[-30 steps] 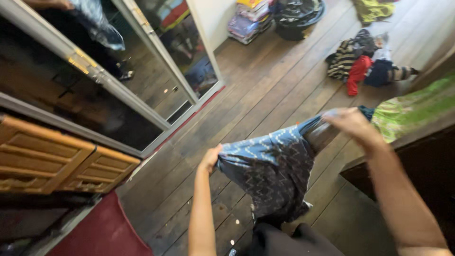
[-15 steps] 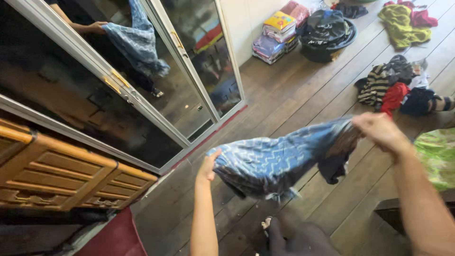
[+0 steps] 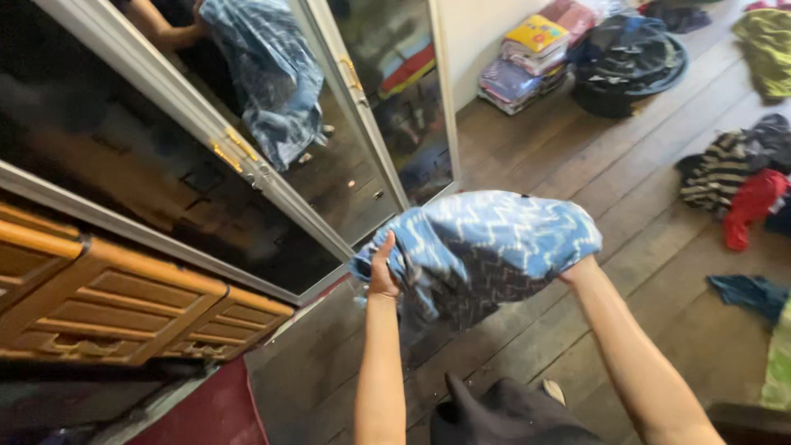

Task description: The person sorts through several piles of clothing on a wooden floor, picking up individual items and placing them into a plastic bin or closet.

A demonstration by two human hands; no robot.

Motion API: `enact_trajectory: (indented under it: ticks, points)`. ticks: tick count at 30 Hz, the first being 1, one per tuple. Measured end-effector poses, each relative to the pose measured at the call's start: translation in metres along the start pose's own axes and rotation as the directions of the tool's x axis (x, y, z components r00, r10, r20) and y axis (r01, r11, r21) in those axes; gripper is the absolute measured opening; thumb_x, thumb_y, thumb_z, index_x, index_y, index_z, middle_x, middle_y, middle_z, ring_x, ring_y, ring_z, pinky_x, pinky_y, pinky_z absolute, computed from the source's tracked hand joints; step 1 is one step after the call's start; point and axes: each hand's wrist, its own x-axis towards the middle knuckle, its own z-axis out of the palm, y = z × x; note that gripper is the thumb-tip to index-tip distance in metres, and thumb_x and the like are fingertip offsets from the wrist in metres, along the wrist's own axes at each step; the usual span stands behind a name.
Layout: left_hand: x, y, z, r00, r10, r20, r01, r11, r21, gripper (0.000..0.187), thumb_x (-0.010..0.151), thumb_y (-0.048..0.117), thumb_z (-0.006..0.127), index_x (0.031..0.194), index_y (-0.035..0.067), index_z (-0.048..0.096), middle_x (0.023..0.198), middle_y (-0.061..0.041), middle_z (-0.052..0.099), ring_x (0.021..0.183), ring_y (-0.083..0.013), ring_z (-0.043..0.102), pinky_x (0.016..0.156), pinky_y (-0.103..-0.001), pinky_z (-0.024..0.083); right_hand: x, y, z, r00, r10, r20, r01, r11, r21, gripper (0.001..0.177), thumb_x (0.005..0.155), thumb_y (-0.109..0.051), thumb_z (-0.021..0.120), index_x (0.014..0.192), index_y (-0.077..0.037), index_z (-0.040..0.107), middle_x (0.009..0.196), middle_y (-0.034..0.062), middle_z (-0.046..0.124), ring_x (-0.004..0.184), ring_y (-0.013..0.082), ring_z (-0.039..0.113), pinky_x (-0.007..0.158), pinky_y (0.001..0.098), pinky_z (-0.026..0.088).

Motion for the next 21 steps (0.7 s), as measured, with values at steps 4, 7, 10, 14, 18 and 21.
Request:
enact_trajectory:
  ticks: [4,7,10,14,18,21]
  points:
    - [0.030,0.053,-0.002,0.978,0.176,-0.112,-0.149,0.965,0.214,0.026,0.096,0.025,0.069,0.111,0.004,0.073,0.106,-0.007,0.076,0.098,-0.0219,0.072,0.092,-0.038,0.057,0.054,-0.050,-0.043,0.999,0.031,-0.030,-0.025,0.979,0.203,0.033,0.097,-0.028,0.061,0.121,-0.006,0.070,0.106,0.0080,0.071,0.089,0.0198,0.066,0.072,0.0440,0.056]
    - [0.054,0.067,-0.008,0.970,0.206,-0.128,-0.183,0.968,0.171,0.024,0.100,0.022,0.070,0.114,0.002,0.071,0.108,-0.008,0.075,0.098,-0.0223,0.072,0.089,-0.037,0.056,0.094,-0.044,-0.075,0.997,-0.008,-0.071,0.049,0.795,0.604,0.032,0.098,-0.028,0.059,0.119,-0.007,0.070,0.108,0.0073,0.072,0.092,0.0202,0.068,0.078,0.0440,0.057]
    - [0.069,0.081,0.008,0.946,0.274,-0.172,-0.260,0.960,0.100,0.029,0.098,0.029,0.068,0.113,0.003,0.070,0.105,-0.007,0.075,0.096,-0.0231,0.073,0.088,-0.039,0.057,0.161,-0.011,-0.075,0.993,-0.058,-0.103,0.118,0.423,0.899,0.033,0.103,-0.036,0.055,0.117,-0.010,0.069,0.115,0.0049,0.074,0.101,0.0196,0.071,0.094,0.0411,0.057]
    - [0.084,0.116,0.044,0.907,0.317,-0.278,-0.255,0.937,0.238,0.038,0.094,0.038,0.067,0.116,0.007,0.070,0.111,-0.004,0.075,0.101,-0.0189,0.072,0.091,-0.036,0.056,0.242,0.021,-0.096,0.978,0.205,0.041,-0.176,0.703,0.689,0.038,0.101,-0.036,0.057,0.116,-0.003,0.070,0.110,0.0096,0.073,0.097,0.0240,0.067,0.093,0.0459,0.052]
    - [0.087,0.158,0.037,0.841,0.371,-0.395,-0.243,0.910,0.337,0.040,0.096,0.040,0.068,0.114,0.004,0.070,0.110,-0.007,0.075,0.102,-0.0217,0.071,0.093,-0.040,0.055,0.296,-0.017,-0.175,0.995,-0.075,-0.069,0.102,0.792,0.602,0.036,0.099,-0.032,0.062,0.109,0.001,0.073,0.103,0.0117,0.073,0.092,0.0233,0.066,0.088,0.0441,0.053]
    - [0.102,0.165,0.007,0.788,0.369,-0.493,-0.287,0.928,0.236,0.043,0.097,0.044,0.065,0.112,0.004,0.070,0.110,-0.007,0.075,0.102,-0.0217,0.070,0.094,-0.040,0.054,0.354,-0.055,-0.163,0.980,-0.180,0.088,0.126,0.896,0.427,0.037,0.097,-0.034,0.063,0.104,0.000,0.075,0.099,0.0104,0.075,0.089,0.0201,0.066,0.083,0.0396,0.054]
